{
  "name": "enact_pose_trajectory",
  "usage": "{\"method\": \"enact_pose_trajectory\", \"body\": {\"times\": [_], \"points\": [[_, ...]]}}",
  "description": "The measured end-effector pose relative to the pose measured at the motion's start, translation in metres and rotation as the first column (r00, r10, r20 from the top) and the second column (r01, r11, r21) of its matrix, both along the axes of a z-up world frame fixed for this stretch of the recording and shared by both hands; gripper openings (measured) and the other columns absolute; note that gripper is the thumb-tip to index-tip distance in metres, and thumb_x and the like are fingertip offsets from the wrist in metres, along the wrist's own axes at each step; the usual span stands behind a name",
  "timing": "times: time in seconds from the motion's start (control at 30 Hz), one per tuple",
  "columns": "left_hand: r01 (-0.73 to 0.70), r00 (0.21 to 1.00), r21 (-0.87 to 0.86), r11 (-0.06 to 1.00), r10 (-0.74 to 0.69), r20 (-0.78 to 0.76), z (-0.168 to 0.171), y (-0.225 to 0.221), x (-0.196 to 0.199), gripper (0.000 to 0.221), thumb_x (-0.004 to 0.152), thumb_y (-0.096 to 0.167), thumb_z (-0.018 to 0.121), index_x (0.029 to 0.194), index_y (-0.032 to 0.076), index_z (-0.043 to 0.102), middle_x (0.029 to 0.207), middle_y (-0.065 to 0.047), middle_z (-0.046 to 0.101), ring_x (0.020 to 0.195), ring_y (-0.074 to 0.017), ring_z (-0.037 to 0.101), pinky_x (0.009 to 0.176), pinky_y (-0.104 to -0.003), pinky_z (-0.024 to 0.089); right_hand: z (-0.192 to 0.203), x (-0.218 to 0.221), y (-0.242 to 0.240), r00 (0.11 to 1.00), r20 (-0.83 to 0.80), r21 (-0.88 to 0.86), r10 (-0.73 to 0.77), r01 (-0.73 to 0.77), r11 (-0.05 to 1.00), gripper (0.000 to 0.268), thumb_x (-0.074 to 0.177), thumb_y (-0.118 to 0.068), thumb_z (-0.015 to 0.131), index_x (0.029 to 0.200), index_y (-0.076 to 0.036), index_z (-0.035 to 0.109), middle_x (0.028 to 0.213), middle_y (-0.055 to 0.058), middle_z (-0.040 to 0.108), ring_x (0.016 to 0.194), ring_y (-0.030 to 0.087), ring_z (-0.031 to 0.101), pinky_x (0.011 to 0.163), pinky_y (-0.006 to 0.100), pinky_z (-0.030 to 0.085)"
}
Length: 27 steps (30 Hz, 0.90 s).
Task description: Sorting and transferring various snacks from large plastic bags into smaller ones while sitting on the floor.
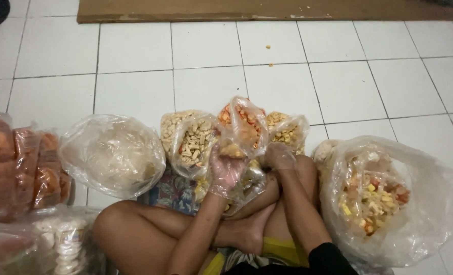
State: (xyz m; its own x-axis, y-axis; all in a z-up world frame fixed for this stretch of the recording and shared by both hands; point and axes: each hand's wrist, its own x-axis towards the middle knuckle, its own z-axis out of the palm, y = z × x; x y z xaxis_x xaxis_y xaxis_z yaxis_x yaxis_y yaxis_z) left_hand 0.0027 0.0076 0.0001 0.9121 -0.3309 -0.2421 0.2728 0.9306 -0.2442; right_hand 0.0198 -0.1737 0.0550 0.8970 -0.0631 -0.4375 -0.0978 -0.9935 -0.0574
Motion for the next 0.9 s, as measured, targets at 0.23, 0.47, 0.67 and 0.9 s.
{"method": "enact_pose_trajectory", "body": {"times": [0.23, 0.47, 0.67, 0.9], "points": [[-0.007, 0.996, -0.04, 0.999, 0.011, 0.088, 0.053, -0.007, -0.004, 0.028, 0.088, 0.029, 0.073, 0.073, 0.025, 0.049, 0.063, 0.01, 0.055, 0.067, -0.0136, 0.062, 0.091, -0.053, 0.053, -0.05, -0.021, -0.028, 0.822, 0.416, -0.192, 0.389, -0.339, 0.921, 0.02, 0.08, -0.024, 0.066, 0.08, -0.008, 0.078, 0.077, 0.014, 0.072, 0.082, 0.033, 0.075, 0.069, 0.042, 0.061], [-0.055, 0.967, 0.049, 0.997, 0.065, -0.247, 0.074, -0.03, 0.004, 0.034, 0.08, 0.026, 0.079, 0.101, 0.005, 0.062, 0.114, -0.019, 0.064, 0.112, -0.0411, 0.057, 0.093, -0.07, 0.048, -0.105, 0.002, -0.005, 0.706, 0.653, -0.471, 0.273, 0.097, 0.877, 0.024, 0.087, -0.015, 0.051, 0.078, 0.002, 0.066, 0.069, 0.008, 0.051, 0.062, 0.029, 0.056, 0.046, 0.044, 0.045], [-0.043, 0.968, 0.003, 0.999, 0.043, -0.246, 0.057, -0.067, 0.004, 0.054, 0.074, 0.031, 0.082, 0.118, 0.007, 0.063, 0.125, -0.019, 0.065, 0.12, -0.0431, 0.056, 0.094, -0.07, 0.046, -0.123, 0.005, -0.045, 0.956, 0.238, 0.057, -0.171, 0.162, 0.985, 0.044, 0.099, -0.019, 0.035, 0.1, -0.002, 0.076, 0.108, 0.017, 0.075, 0.113, 0.039, 0.07, 0.085, 0.054, 0.059], [-0.023, 0.978, 0.095, 0.995, 0.042, -0.205, 0.078, -0.042, -0.009, 0.022, 0.081, 0.024, 0.078, 0.095, 0.01, 0.068, 0.098, -0.011, 0.073, 0.098, -0.0317, 0.068, 0.089, -0.059, 0.056, -0.18, 0.032, -0.05, 0.803, 0.057, 0.326, -0.593, 0.547, 0.771, 0.06, 0.092, -0.059, 0.048, 0.125, -0.016, 0.073, 0.129, 0.014, 0.067, 0.121, 0.039, 0.061, 0.101, 0.073, 0.031]]}}
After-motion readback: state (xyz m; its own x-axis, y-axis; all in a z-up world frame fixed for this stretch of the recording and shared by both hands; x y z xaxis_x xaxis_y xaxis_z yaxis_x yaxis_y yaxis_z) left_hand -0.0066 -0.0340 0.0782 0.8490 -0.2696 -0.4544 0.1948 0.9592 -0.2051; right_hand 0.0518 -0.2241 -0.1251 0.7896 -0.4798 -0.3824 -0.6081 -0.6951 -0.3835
